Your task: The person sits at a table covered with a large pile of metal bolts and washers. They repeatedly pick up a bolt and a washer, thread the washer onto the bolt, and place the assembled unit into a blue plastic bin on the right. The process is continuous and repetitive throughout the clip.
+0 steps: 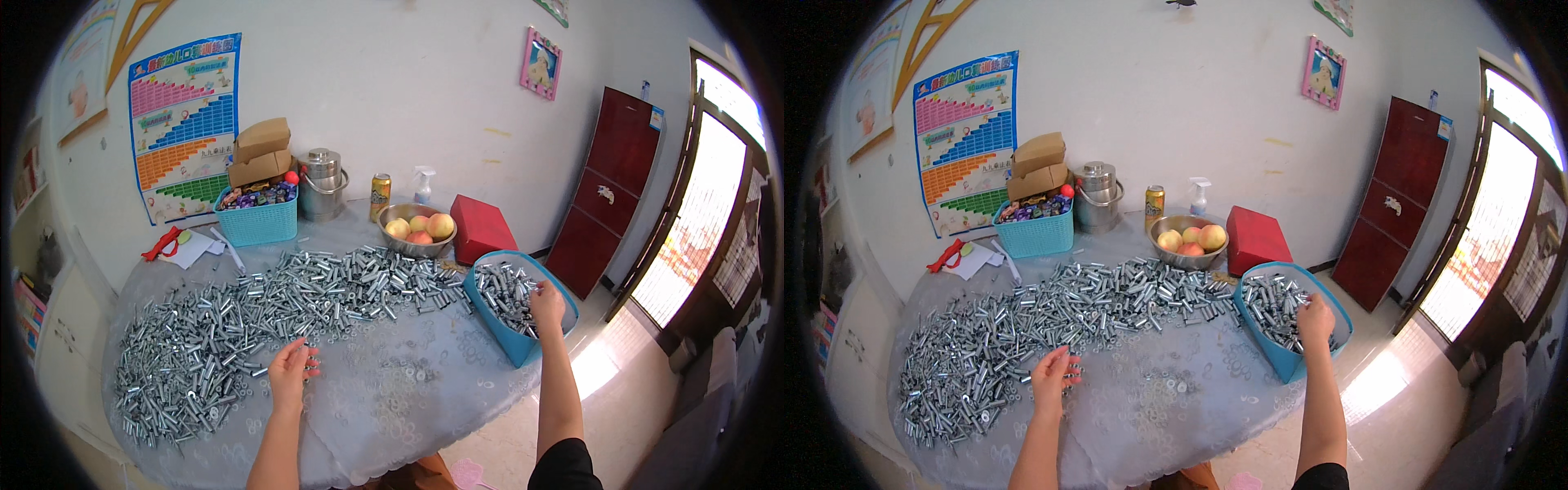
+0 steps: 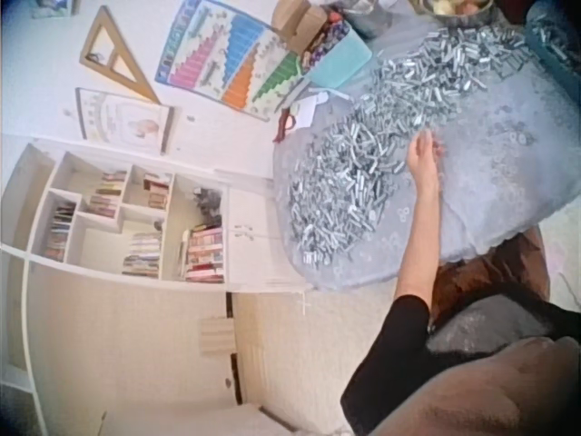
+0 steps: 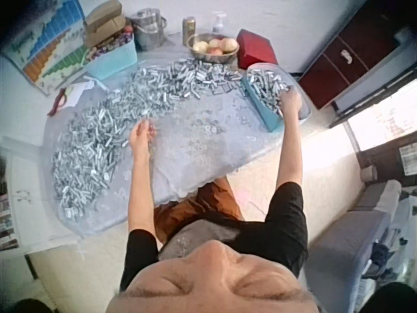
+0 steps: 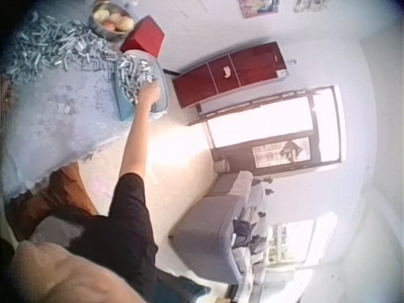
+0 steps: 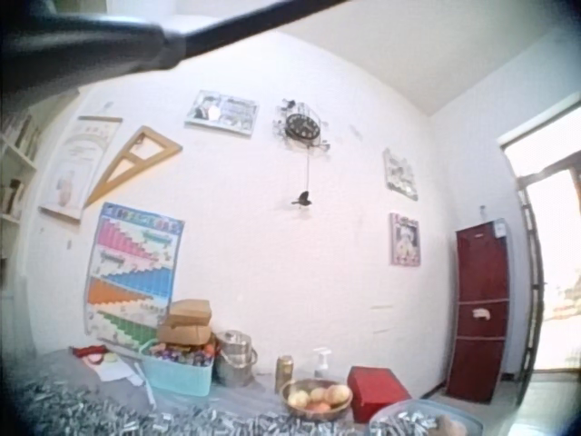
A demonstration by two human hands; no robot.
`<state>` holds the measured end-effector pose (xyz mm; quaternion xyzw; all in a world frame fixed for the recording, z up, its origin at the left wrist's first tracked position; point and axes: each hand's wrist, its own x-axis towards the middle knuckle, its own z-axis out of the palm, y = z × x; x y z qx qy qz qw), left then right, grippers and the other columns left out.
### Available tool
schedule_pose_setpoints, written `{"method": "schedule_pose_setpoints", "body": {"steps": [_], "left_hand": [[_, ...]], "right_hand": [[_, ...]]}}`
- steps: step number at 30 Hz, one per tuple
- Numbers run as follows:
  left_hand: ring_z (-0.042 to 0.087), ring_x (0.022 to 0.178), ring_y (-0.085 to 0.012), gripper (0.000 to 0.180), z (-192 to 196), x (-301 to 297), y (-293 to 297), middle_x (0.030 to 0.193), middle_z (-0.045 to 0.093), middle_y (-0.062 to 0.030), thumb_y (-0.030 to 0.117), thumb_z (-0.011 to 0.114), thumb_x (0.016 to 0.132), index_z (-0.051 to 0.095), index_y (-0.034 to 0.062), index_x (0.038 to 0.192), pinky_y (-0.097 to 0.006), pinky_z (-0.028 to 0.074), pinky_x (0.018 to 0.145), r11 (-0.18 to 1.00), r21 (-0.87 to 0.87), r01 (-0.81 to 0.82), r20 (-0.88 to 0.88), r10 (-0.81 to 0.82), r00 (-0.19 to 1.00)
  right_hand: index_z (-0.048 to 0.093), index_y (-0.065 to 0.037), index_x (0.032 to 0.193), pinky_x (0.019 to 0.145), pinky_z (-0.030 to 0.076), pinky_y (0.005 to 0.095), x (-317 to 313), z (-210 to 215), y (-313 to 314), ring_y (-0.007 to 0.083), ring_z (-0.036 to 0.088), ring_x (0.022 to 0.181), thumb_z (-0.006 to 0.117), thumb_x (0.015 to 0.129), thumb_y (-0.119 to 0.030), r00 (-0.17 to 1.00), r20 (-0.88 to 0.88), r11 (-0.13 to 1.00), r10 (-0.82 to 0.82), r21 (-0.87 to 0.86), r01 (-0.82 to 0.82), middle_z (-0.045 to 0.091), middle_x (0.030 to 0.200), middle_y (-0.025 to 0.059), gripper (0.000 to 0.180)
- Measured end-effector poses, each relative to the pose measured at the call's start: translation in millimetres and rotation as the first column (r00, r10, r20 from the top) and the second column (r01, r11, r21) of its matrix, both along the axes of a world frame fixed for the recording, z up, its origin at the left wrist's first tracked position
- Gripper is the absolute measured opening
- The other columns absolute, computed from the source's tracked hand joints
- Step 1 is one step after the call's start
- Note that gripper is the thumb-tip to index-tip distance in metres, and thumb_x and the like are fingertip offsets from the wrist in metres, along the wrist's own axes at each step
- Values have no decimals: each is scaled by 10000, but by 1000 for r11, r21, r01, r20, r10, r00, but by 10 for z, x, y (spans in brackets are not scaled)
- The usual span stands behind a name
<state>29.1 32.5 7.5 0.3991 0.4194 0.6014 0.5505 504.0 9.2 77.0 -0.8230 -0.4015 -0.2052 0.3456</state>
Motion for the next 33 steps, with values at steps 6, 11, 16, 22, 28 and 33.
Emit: {"method": "schedule_pose_setpoints", "body": {"steps": [6,11,16,22,28,33], "left_hand": [[584,698,-125,215,17,-75,-7,891,636,-110,95,527,872,569,-7,1056,-245,515,575,998,-26,-49,-2,49,999],[575,684,-118,182,25,-209,52,869,638,-99,116,533,875,592,0,1002,-243,512,569,985,-10,-171,20,172,985],[541,654,-93,172,17,-478,170,823,631,-70,148,555,871,605,28,983,-225,479,538,908,-17,-420,83,419,904],[534,652,-88,166,34,-514,146,823,625,-59,155,564,866,609,30,966,-230,470,541,903,-73,-424,123,430,894],[534,646,-87,162,74,-316,100,813,620,-58,138,554,868,603,19,965,-218,472,534,933,-76,-352,121,359,926],[538,646,-87,156,68,-319,89,809,621,-58,129,548,871,599,14,963,-218,471,530,939,-74,-336,125,344,931]], "right_hand": [[651,-43,876,731,460,366,-549,46,16,298,603,800,578,780,-104,931,76,908,356,206,-364,642,817,139,135],[648,-30,934,680,478,268,-1495,-117,128,139,603,729,620,764,-91,515,-460,549,724,-68,-833,653,815,97,182],[633,-75,1015,769,472,347,-2096,-338,183,259,596,869,697,706,-290,488,-502,309,714,-400,-863,605,1021,156,382],[443,13,1230,970,350,380,-1980,-446,76,343,419,1175,708,665,-472,482,-348,396,804,-293,-871,405,1284,229,791],[226,-22,1369,1059,154,490,-1879,-651,-343,371,182,1317,655,671,-570,222,-281,62,934,-481,-874,225,1410,217,986],[257,-52,1368,1047,179,476,-2080,-714,-97,346,200,1316,614,672,-619,182,-118,76,976,-599,-797,228,1421,176,966]]}}
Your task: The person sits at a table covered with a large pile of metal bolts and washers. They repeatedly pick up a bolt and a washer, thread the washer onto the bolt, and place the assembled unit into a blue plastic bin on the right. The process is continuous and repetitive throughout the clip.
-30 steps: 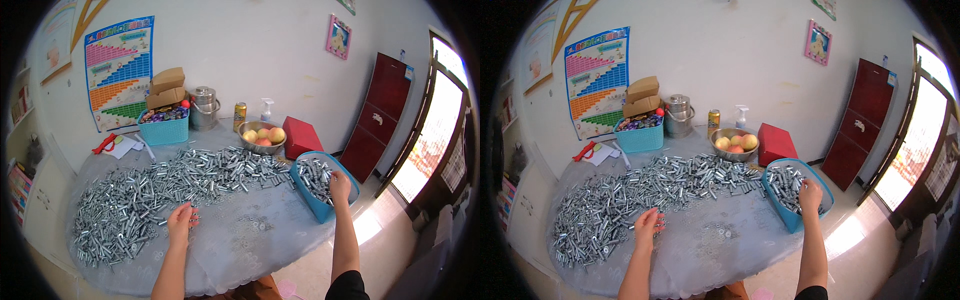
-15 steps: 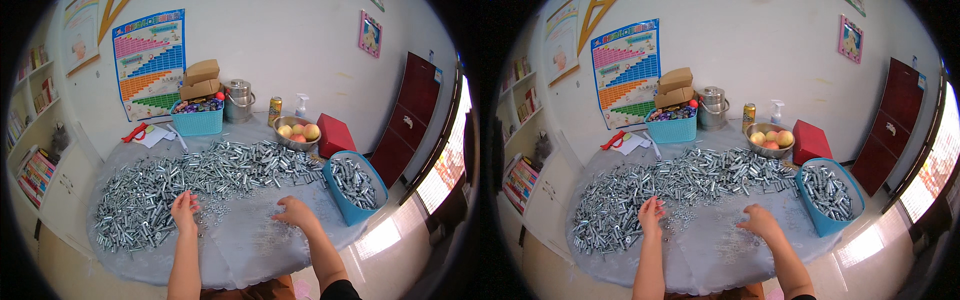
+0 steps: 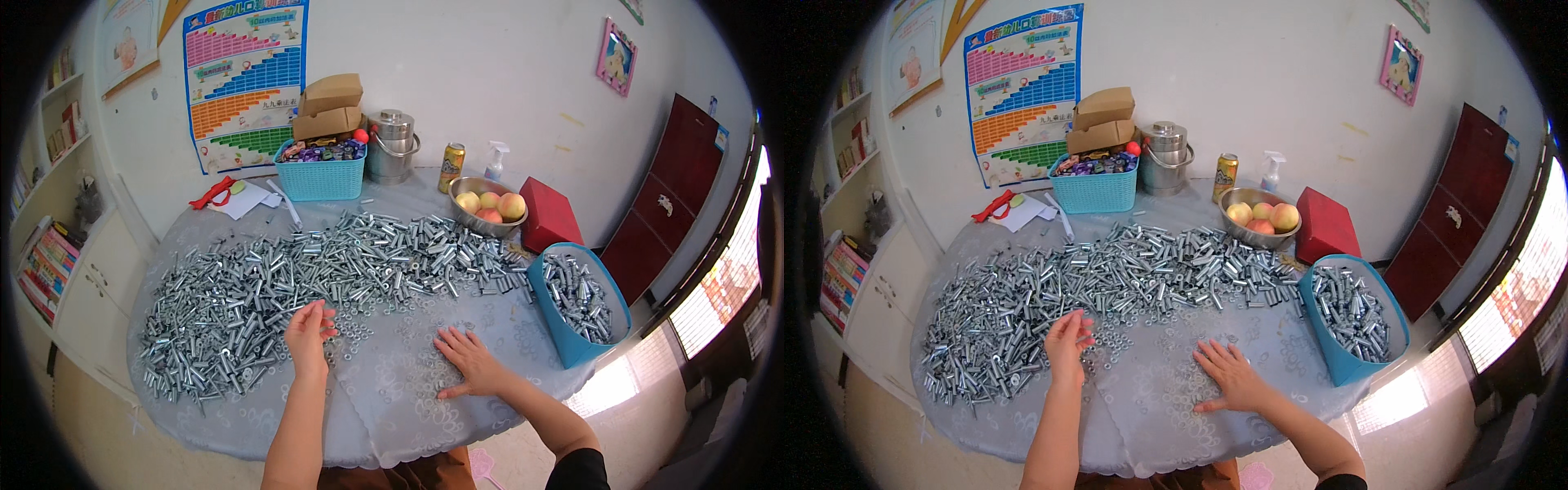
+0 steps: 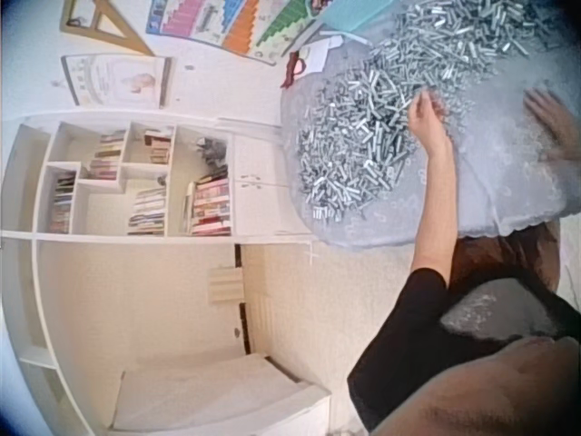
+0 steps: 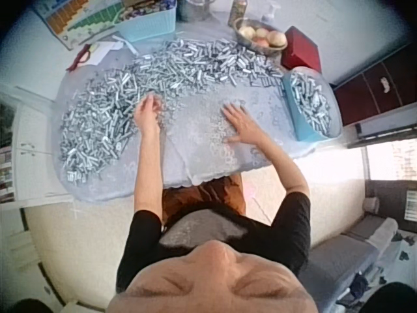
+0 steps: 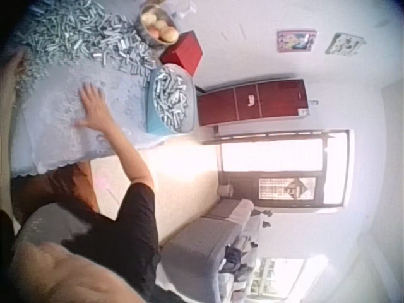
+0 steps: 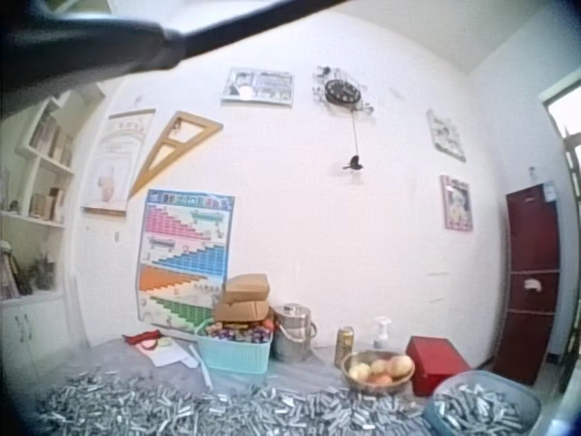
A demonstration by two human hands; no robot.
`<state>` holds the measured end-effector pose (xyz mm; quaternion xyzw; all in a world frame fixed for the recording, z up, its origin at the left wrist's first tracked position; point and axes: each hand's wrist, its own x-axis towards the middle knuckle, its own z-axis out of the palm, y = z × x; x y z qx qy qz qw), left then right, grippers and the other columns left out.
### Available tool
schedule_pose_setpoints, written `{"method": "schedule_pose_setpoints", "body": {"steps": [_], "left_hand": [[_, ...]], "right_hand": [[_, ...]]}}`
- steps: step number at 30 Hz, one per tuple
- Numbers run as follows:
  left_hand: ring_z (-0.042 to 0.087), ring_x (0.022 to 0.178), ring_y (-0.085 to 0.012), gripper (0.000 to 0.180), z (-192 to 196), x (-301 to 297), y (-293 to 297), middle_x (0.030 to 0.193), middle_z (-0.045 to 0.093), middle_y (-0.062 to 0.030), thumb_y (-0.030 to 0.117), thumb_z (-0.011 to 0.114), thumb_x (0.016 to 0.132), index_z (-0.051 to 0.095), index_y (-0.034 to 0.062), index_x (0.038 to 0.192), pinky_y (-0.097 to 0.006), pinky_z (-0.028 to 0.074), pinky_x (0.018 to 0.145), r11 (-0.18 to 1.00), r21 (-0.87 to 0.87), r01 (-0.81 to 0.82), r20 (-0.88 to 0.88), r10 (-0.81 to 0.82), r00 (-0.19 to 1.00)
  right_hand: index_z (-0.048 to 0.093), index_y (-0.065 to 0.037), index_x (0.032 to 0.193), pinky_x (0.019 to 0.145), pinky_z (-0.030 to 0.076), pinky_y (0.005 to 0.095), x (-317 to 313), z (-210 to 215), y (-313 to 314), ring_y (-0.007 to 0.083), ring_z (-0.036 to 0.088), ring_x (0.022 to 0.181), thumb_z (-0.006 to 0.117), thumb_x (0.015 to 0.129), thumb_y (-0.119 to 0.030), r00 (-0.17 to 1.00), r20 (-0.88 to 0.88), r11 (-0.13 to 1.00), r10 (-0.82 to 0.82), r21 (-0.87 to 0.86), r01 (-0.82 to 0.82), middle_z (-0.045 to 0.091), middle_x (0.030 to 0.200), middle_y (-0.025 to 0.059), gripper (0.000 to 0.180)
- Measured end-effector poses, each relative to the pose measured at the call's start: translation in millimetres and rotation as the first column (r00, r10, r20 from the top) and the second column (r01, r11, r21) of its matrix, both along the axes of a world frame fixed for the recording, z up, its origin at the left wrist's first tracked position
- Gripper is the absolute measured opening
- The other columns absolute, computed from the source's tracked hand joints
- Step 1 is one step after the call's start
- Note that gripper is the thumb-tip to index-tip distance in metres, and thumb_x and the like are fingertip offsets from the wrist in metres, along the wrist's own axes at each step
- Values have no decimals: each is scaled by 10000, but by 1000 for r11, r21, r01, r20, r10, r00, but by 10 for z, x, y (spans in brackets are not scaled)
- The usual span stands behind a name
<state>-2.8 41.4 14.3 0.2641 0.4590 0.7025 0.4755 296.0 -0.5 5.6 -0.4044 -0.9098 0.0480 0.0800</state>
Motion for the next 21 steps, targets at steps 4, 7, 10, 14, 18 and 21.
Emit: {"method": "schedule_pose_setpoints", "body": {"steps": [4,7,10,14,18,21], "left_hand": [[539,643,-86,155,-7,-24,13,814,624,-60,131,550,870,600,16,962,-219,474,532,1000,3,-4,6,4,1000],[538,640,-85,154,11,-3,18,816,625,-62,131,553,868,601,17,960,-220,474,532,1000,-3,12,-2,-12,1000],[538,643,-84,150,-11,-8,24,818,626,-63,127,552,868,602,18,959,-221,474,531,1000,-9,25,9,-24,1000],[538,649,-83,144,3,-24,7,820,627,-63,121,549,869,603,21,958,-220,475,532,1000,-8,22,35,-22,999],[538,648,-82,150,-42,20,11,825,630,-66,121,546,870,605,22,967,-217,473,533,998,5,56,6,-56,998],[537,647,-82,151,-35,46,-3,825,631,-66,126,545,871,606,22,962,-216,473,535,998,-4,67,11,-67,998]], "right_hand": [[296,-48,1350,1041,193,474,-115,-50,288,343,224,1307,606,693,-599,998,-51,997,34,69,-30,252,1411,177,912],[324,-42,1332,1038,209,466,-186,-105,558,344,254,1292,617,729,-527,987,-156,994,-36,96,52,283,1393,182,828],[347,-38,1316,1035,227,453,-171,-119,723,346,290,1273,629,767,-416,947,-293,982,-130,95,164,312,1374,187,724],[360,-59,1314,1042,227,448,-195,8,401,338,286,1276,602,816,-297,966,-257,998,42,52,-30,304,1381,175,603],[306,-116,1358,1068,154,458,-334,16,-293,297,188,1330,476,891,-295,918,-77,906,389,-148,-396,222,1433,127,528],[251,-149,1387,1079,107,457,-448,27,-476,279,136,1348,374,930,-309,869,22,851,495,-217,-479,162,1458,102,500]]}}
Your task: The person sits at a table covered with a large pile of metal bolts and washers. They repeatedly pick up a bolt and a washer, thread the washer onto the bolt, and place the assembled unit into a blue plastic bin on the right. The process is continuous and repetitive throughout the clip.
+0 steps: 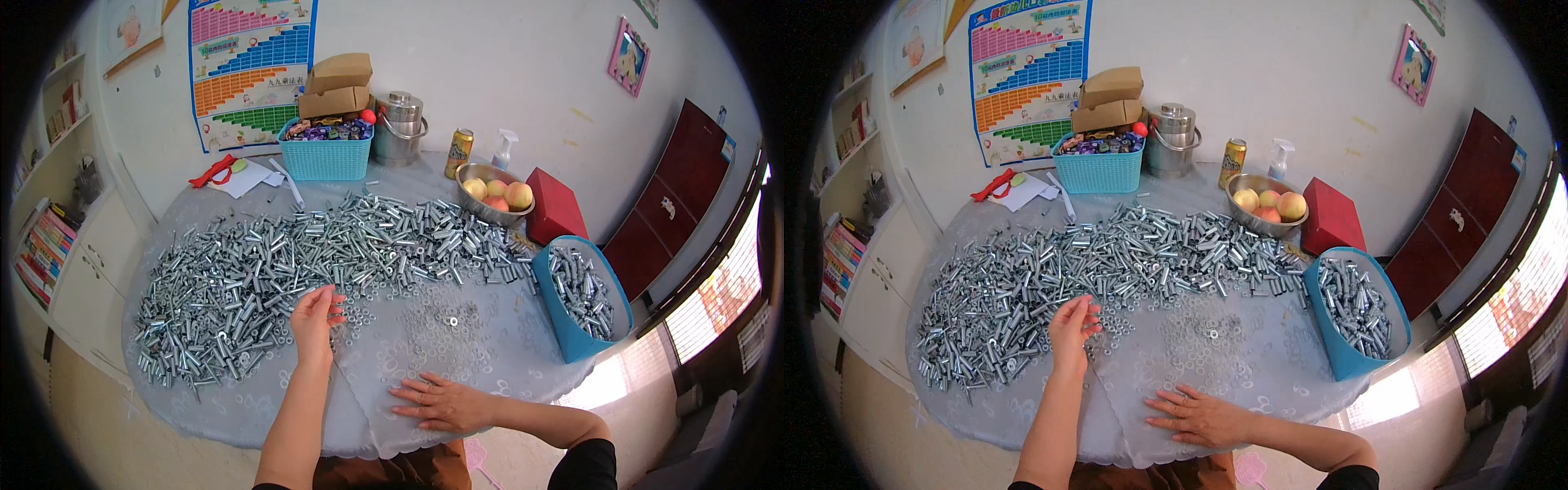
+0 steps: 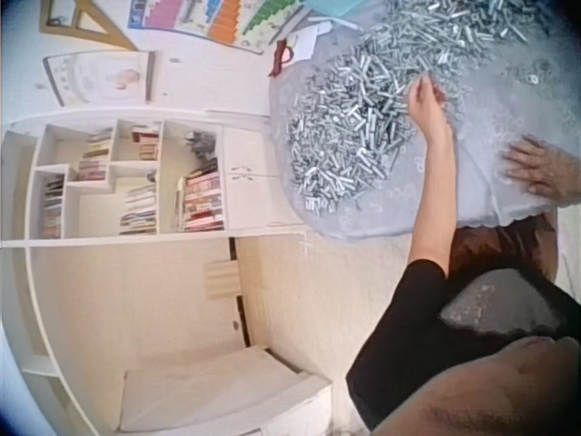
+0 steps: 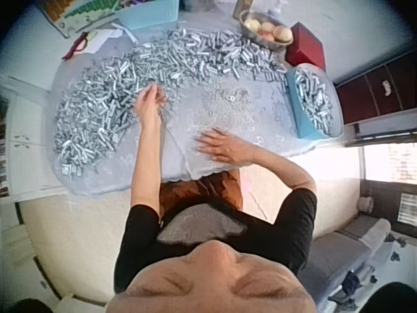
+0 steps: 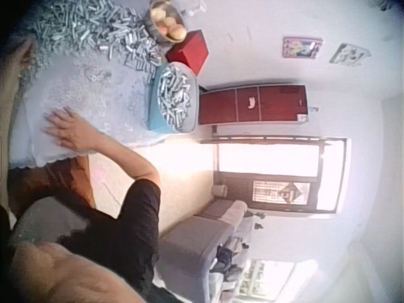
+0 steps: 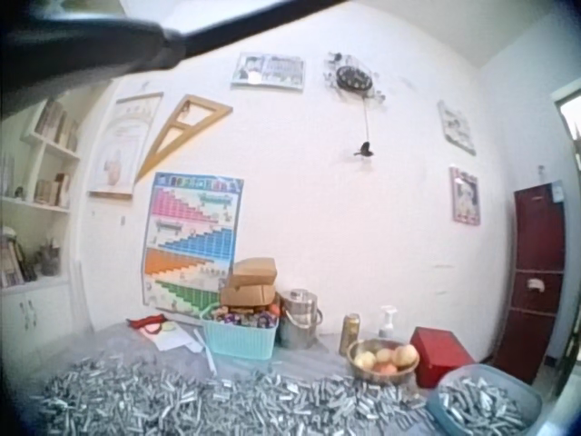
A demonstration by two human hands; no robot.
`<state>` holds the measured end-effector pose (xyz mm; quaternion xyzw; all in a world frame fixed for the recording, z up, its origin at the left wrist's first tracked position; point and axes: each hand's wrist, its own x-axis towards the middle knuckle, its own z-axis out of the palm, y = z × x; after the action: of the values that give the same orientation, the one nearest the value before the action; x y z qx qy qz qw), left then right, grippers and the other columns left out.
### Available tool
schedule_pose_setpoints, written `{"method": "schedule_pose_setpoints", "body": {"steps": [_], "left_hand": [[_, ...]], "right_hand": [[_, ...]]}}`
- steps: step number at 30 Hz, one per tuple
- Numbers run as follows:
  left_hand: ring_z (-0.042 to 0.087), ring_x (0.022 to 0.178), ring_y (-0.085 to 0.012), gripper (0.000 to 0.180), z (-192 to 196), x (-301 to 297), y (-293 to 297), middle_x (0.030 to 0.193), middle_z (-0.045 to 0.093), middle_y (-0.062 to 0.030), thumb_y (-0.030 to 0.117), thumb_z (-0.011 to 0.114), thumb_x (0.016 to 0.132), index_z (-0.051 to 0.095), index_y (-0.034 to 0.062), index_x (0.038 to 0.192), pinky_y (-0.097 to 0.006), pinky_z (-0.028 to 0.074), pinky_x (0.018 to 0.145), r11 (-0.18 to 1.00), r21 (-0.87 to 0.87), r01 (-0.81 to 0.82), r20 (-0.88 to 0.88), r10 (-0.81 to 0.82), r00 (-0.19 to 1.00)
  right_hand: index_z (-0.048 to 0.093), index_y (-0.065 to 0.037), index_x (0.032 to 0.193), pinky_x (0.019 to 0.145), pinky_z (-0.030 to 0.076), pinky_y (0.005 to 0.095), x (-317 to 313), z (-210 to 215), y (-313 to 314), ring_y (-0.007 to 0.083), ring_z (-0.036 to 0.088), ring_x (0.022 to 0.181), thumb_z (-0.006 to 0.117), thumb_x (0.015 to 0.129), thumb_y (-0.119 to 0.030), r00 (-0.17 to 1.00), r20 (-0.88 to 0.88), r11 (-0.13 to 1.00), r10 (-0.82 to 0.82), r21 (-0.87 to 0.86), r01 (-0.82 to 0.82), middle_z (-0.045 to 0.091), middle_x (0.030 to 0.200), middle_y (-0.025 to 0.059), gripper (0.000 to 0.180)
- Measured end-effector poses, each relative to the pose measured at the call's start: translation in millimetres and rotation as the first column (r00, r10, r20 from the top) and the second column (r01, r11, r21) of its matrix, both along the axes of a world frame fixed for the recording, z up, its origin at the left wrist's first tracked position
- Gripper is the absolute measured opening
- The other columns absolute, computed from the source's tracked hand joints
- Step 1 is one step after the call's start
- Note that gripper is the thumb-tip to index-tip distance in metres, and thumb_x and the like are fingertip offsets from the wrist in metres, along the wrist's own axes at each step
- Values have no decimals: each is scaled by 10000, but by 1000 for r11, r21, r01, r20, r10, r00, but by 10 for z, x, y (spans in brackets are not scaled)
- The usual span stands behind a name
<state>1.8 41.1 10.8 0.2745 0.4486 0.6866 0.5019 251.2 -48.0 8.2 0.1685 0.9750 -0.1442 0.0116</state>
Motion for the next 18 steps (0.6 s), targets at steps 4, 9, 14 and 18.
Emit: {"method": "schedule_pose_setpoints", "body": {"steps": [4,9,14,18], "left_hand": [[537,648,-84,150,-13,-46,14,825,632,-66,130,549,869,608,23,956,-223,476,540,1000,-12,-11,11,11,1000],[536,667,-87,173,-9,-65,17,834,626,-57,156,560,870,610,27,975,-238,482,561,1000,-29,-4,8,4,1000],[540,659,-89,175,-27,-66,41,831,626,-58,153,560,870,608,25,979,-237,482,554,1000,-28,4,15,-4,1000],[540,651,-88,172,-31,-83,47,830,626,-57,152,562,869,610,27,977,-233,482,549,999,-32,6,36,-5,999]], "right_hand": [[221,-142,1396,1078,112,454,-45,-44,205,275,140,1347,327,944,-311,999,29,996,-30,87,27,151,1461,99,494],[230,-127,1390,1070,141,457,-83,-118,510,289,185,1331,351,934,-305,996,-15,980,-90,175,92,183,1449,110,504],[292,-110,1358,1052,187,468,-34,-147,913,313,247,1301,458,887,-255,927,-150,889,-344,265,373,253,1415,137,520],[345,-89,1325,1034,224,478,-22,-96,1012,321,262,1292,536,835,-215,837,-260,728,-481,413,546,282,1395,157,541]]}}
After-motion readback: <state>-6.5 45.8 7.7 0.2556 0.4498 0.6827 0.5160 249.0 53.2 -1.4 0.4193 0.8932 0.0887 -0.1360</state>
